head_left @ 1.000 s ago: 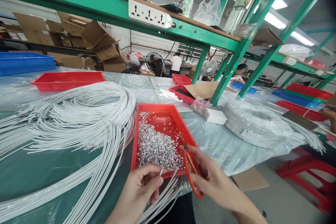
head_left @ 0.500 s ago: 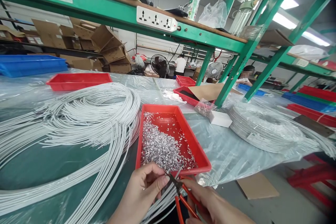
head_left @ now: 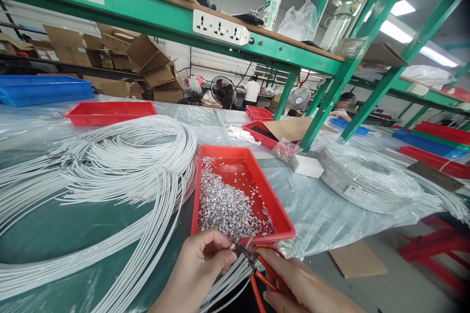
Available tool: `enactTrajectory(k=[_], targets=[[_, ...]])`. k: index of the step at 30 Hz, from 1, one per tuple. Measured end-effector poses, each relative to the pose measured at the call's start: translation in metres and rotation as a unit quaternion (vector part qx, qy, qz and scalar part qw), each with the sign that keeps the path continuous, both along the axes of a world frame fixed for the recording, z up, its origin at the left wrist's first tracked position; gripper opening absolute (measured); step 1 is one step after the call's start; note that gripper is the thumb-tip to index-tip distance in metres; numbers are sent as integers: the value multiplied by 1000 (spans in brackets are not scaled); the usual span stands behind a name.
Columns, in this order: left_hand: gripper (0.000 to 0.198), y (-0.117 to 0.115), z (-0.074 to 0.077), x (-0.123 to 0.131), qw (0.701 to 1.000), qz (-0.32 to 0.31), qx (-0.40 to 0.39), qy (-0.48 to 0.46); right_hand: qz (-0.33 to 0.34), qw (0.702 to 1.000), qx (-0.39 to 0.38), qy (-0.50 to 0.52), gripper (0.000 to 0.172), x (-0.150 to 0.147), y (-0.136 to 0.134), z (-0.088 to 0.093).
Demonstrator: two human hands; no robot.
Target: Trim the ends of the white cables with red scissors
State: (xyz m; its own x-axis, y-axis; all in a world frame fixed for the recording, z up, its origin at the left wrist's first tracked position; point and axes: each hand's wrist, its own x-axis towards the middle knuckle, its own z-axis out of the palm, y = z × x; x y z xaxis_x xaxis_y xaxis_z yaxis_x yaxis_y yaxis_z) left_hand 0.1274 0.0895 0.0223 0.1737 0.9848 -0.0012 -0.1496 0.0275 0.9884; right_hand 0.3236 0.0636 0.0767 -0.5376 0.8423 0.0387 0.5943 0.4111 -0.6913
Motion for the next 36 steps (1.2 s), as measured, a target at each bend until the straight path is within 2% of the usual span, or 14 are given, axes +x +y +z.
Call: enactTrajectory(k=[3, 7, 9, 12, 14, 18, 20, 23, 25, 26, 28, 32, 34, 36], targets=[[18, 0, 4, -4, 998, -60, -21, -4, 33, 999, -10, -7, 56, 1, 2, 6], [34, -1, 2, -8, 990, -127, -49, -43, 48, 996, -70, 7, 49, 7, 6, 13], [38, -1, 1, -7, 987, -138, -59, -60, 34, 992, -114, 44, 38, 9, 9, 10], [38, -2, 1, -3, 991, -111, -51, -53, -20, 971, -169, 168, 26, 3, 13, -6], [33, -4, 2, 1, 995, -90, -38, -31, -81, 942, -181, 270, 26, -9, 16, -21], [24, -6, 0, 6, 997, -68, 2, 22, -93, 877, -220, 416, 29, -38, 24, -44], [20, -5, -2, 5, 997, -56, 31, 51, -101, 829, -268, 481, 33, -49, 26, -49], [20, -4, -5, 3, 992, -43, 80, 89, -97, 732, -377, 559, 31, -55, 28, -50], [20, -3, -6, 2, 990, -36, 98, 96, -94, 691, -433, 572, 31, -55, 28, -49], [20, -3, -6, 2, 990, -35, 99, 95, -95, 683, -448, 569, 30, -55, 28, -49], [18, -3, -6, 2, 991, -34, 87, 90, -96, 701, -435, 557, 31, -53, 28, -47], [14, -1, -7, 4, 991, -14, 80, 102, -127, 789, -318, 510, 34, -52, 29, -47], [13, 0, -8, 6, 991, -5, 90, 96, -134, 786, -313, 516, 35, -53, 30, -47], [13, 1, -9, 7, 993, 0, 94, 77, -108, 741, -380, 543, 38, -53, 30, -48]])
